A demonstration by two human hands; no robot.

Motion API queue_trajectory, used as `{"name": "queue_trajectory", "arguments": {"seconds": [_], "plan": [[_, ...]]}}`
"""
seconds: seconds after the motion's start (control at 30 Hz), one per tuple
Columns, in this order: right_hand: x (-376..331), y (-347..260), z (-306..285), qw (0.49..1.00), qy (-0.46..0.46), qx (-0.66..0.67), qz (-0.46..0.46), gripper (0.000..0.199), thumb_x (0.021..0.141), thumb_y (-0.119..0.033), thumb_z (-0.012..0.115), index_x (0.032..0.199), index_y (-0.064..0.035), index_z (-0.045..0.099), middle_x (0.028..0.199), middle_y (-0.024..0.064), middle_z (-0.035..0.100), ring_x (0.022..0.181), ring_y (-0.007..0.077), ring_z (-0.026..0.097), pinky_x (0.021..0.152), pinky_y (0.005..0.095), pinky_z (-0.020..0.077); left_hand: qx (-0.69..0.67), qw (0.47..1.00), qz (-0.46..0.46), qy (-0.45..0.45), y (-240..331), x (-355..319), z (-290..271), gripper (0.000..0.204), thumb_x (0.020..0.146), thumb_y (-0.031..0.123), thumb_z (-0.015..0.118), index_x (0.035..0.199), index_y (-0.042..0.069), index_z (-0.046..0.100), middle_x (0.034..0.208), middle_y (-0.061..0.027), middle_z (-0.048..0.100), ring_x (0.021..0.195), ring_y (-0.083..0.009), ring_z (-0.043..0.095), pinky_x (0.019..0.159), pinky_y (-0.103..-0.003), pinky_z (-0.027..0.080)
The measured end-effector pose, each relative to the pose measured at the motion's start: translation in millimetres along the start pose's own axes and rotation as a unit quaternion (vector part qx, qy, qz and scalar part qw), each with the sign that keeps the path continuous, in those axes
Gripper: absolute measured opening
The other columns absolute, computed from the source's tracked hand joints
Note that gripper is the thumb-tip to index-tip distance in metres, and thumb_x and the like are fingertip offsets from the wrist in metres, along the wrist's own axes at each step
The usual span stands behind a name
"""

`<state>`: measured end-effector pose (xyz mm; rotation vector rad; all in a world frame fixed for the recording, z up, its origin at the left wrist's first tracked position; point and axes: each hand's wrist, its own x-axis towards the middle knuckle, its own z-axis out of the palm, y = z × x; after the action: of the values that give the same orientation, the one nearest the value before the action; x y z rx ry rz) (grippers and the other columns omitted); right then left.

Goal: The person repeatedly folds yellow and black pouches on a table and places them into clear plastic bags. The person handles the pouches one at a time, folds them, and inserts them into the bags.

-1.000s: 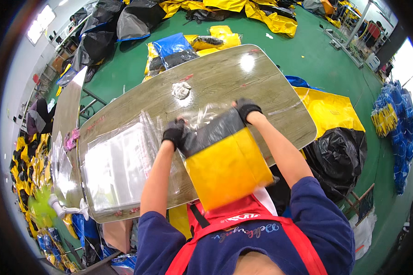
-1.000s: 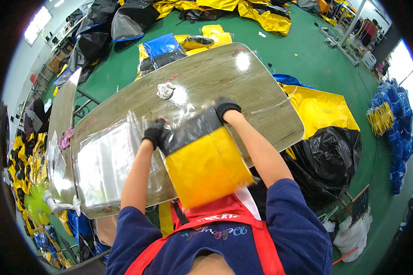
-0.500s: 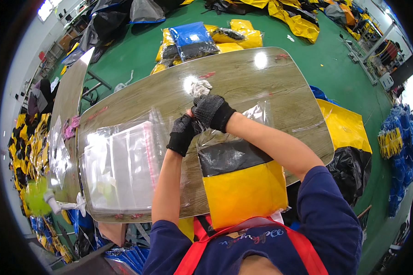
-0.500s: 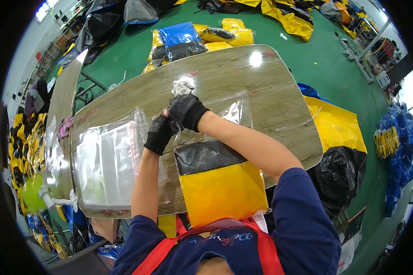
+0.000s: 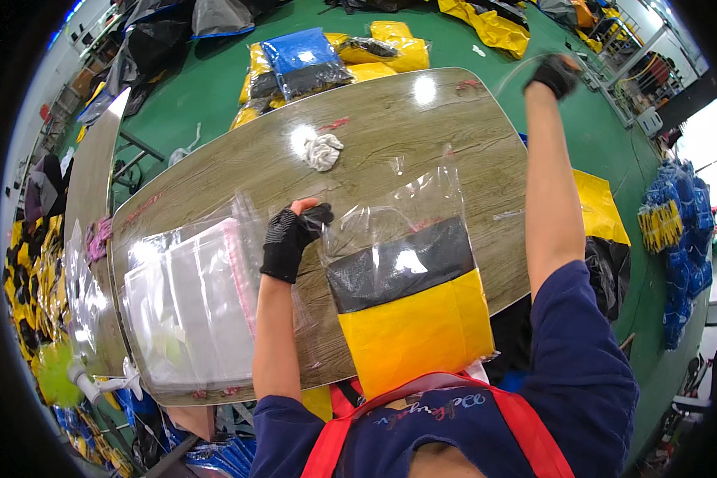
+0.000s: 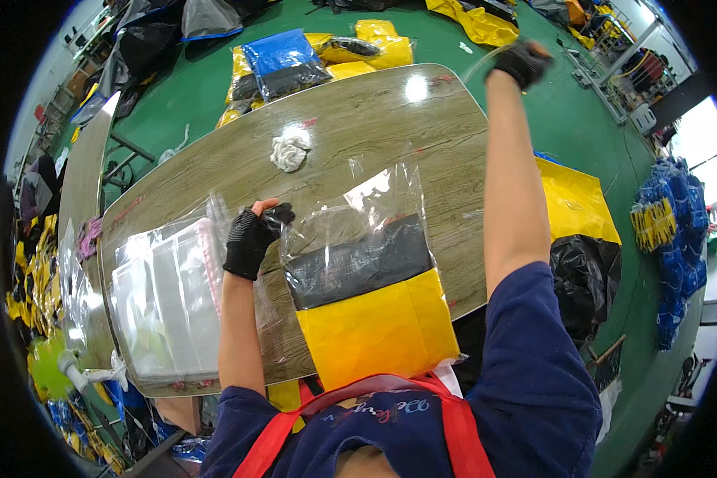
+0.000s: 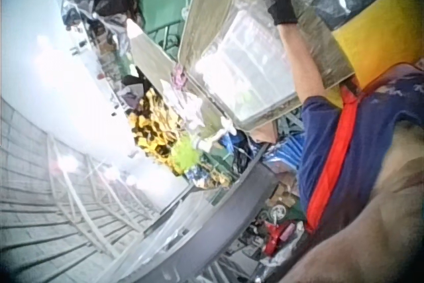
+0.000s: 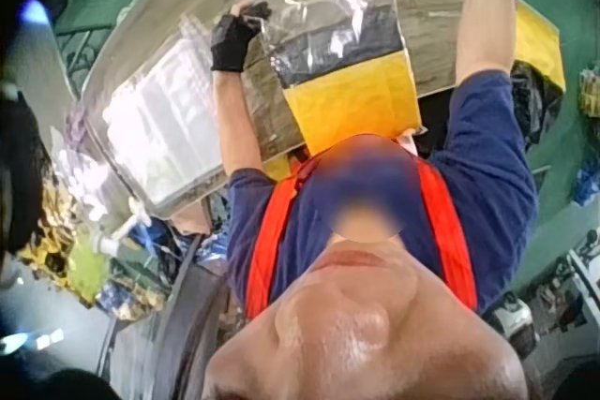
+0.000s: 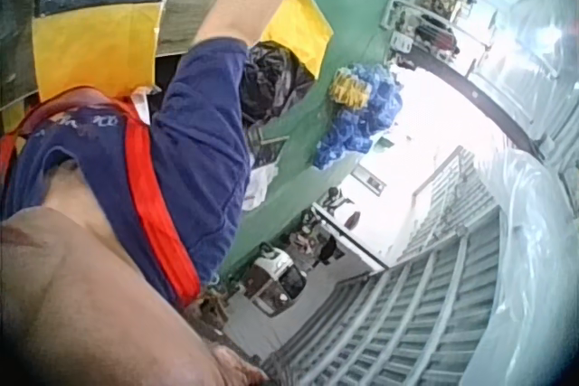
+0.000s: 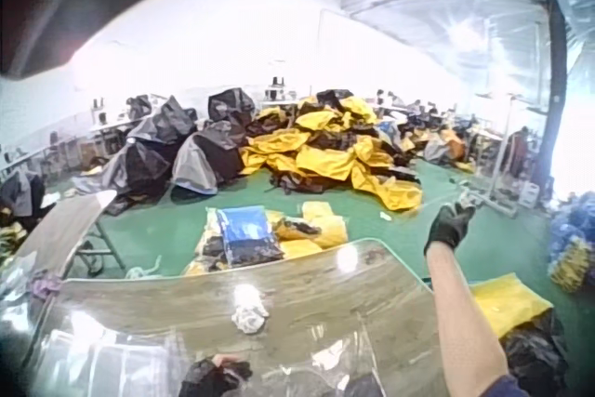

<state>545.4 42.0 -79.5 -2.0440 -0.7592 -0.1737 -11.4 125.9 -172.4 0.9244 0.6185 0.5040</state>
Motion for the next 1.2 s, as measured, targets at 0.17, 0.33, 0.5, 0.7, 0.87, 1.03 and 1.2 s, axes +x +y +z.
{"name": "queue_trajectory", "arguments": {"seconds": [0.17,0.33,0.5,0.7,0.87,1.03,1.2], "plan": [[-165,-74,10,0.913,-0.398,-0.053,0.069,0.040,0.089,-0.042,0.055,0.106,-0.0065,0.063,0.089,0.0091,0.064,0.066,0.0201,0.052,0.064,0.0332,0.0419,0.288,0.952,-0.045,0.097,17,3,-23,0.040,0.095,0.039,0.049,0.117,0.008,0.062,0.101,-0.0031,0.067,0.056,-0.0046,0.041,0.050,-0.022,0.033],[-233,-85,-9,0.746,-0.487,0.341,0.300,0.036,0.091,-0.036,0.058,0.114,-0.0090,0.063,0.100,0.0047,0.065,0.070,0.0109,0.060,0.052,0.0218,0.0391,0.014,0.991,-0.118,-0.060,44,-13,-17,0.042,0.094,0.037,0.053,0.123,0.007,0.056,0.098,-0.0037,0.064,0.061,-0.0075,0.046,0.054,-0.024,0.037],[-272,-67,-74,0.804,-0.552,0.222,0.005,0.037,0.093,-0.021,0.056,0.127,-0.0072,0.054,0.126,0.0115,0.059,0.119,0.0181,0.052,0.101,0.0336,0.0390,0.103,0.988,0.001,-0.114,12,-64,-8,0.047,0.091,0.042,0.056,0.121,0.005,0.056,0.140,-0.0160,0.041,0.120,-0.0267,0.044,0.098,-0.037,0.035],[-291,-71,-140,0.773,-0.610,0.034,-0.169,0.042,0.079,-0.011,0.064,0.120,-0.0168,0.063,0.137,0.0135,0.049,0.117,0.0347,0.053,0.096,0.0382,0.0439,0.538,0.811,-0.035,-0.226,64,-117,5,0.042,0.083,-0.001,0.054,0.123,0.012,0.061,0.142,-0.0155,0.043,0.132,-0.0309,0.041,0.106,-0.037,0.034],[-335,-130,-75,0.873,-0.362,0.150,-0.291,0.033,0.081,-0.032,0.059,0.109,-0.0159,0.066,0.109,0.0176,0.062,0.100,0.0357,0.058,0.087,0.0408,0.0458,0.585,0.753,0.289,-0.085,48,-54,109,0.036,0.088,0.004,0.052,0.122,0.009,0.060,0.123,-0.0172,0.059,0.115,-0.0348,0.054,0.097,-0.037,0.042],[-410,-42,-99,0.926,-0.218,-0.001,-0.309,0.033,0.085,-0.039,0.056,0.108,-0.0172,0.066,0.111,0.0133,0.061,0.112,0.0313,0.053,0.097,0.0469,0.0366,0.406,0.908,0.108,0.007,-71,-98,20,0.055,0.095,0.032,0.049,0.139,0.002,0.036,0.136,-0.0161,0.045,0.120,-0.0283,0.046,0.103,-0.039,0.033],[-391,133,-193,0.988,0.145,-0.051,0.027,0.024,0.092,-0.014,0.049,0.108,-0.0027,0.064,0.094,0.0163,0.066,0.087,0.0317,0.064,0.077,0.0363,0.0496,0.083,0.979,-0.159,0.099,-91,-143,-52,0.068,0.093,0.047,0.050,0.140,0.000,0.034,0.140,-0.0114,0.040,0.123,-0.0238,0.043,0.103,-0.039,0.036]]}}
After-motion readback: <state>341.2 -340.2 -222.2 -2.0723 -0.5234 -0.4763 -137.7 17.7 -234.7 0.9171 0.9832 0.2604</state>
